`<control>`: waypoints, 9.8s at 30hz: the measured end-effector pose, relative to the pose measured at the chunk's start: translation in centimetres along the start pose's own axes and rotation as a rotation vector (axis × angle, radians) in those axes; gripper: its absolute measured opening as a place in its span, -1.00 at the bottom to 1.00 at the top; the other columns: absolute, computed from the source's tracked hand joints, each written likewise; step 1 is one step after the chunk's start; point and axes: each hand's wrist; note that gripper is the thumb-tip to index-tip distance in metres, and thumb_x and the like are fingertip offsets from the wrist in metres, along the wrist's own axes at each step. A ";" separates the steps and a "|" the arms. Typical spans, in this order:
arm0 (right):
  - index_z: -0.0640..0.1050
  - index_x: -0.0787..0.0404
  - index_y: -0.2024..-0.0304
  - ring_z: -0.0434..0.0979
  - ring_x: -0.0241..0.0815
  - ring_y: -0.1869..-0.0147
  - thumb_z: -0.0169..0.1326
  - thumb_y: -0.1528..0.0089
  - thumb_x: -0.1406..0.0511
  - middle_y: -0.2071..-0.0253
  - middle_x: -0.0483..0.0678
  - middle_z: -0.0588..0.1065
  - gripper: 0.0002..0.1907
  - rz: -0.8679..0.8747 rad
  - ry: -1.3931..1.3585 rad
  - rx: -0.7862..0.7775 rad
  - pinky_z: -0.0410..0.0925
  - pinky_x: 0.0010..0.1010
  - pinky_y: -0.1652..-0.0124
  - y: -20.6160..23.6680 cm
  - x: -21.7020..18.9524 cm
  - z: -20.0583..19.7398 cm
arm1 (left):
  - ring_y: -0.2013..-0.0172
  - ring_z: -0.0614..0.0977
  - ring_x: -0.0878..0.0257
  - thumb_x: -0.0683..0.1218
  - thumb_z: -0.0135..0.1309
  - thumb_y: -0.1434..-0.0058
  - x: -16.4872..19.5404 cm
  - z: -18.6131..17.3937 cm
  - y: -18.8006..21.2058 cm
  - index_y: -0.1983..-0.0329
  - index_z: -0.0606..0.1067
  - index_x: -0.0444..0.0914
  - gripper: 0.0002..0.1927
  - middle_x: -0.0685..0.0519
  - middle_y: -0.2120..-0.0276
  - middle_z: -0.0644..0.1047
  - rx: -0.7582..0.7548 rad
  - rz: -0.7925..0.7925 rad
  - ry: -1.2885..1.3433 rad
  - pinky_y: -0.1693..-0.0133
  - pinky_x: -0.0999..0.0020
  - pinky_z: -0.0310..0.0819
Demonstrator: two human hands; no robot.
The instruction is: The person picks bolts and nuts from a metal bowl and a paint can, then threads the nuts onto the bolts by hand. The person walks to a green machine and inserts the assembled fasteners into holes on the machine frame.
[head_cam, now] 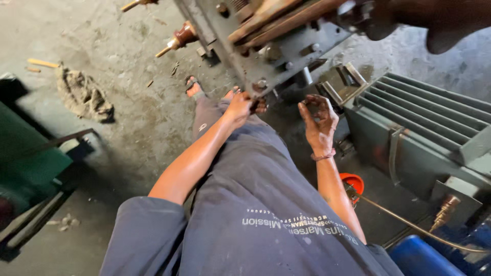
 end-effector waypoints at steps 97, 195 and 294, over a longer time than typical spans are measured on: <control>0.50 0.19 0.13 0.56 0.11 0.25 0.20 -0.35 0.20 0.22 0.07 0.51 -0.78 -1.440 0.269 -0.773 0.39 -0.15 0.26 -25.1 3.7 8.2 | -0.06 0.63 0.18 -0.12 0.14 -0.33 1.1 12.8 -18.3 -0.15 0.52 -0.24 -0.67 0.03 -0.05 0.63 -0.113 1.301 1.163 -0.18 0.26 0.50; 0.39 0.28 0.07 0.55 0.05 0.37 -0.02 -0.36 0.06 0.16 0.10 0.47 -0.60 -1.593 0.846 -0.692 0.34 -0.01 0.16 -25.7 4.3 6.8 | 0.05 0.65 0.29 0.03 0.35 -0.12 0.1 10.3 -18.4 0.02 0.59 -0.10 -0.63 0.18 0.09 0.66 -0.098 1.103 0.989 -0.09 0.19 0.53; 0.48 0.21 0.16 0.59 0.12 0.42 0.02 -0.41 0.06 0.42 0.08 0.57 -0.66 -1.205 0.793 -0.534 0.38 -0.08 0.42 -29.0 7.9 -0.4 | -0.08 0.59 0.12 -0.11 0.15 -0.30 -6.0 15.4 -26.3 -0.14 0.52 -0.16 -0.67 0.04 -0.08 0.59 -0.102 0.906 1.050 -0.10 0.14 0.53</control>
Point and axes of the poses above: each hand's wrist, its own y-axis away from the middle knuckle, its own z-axis out of the palm, x = y × z
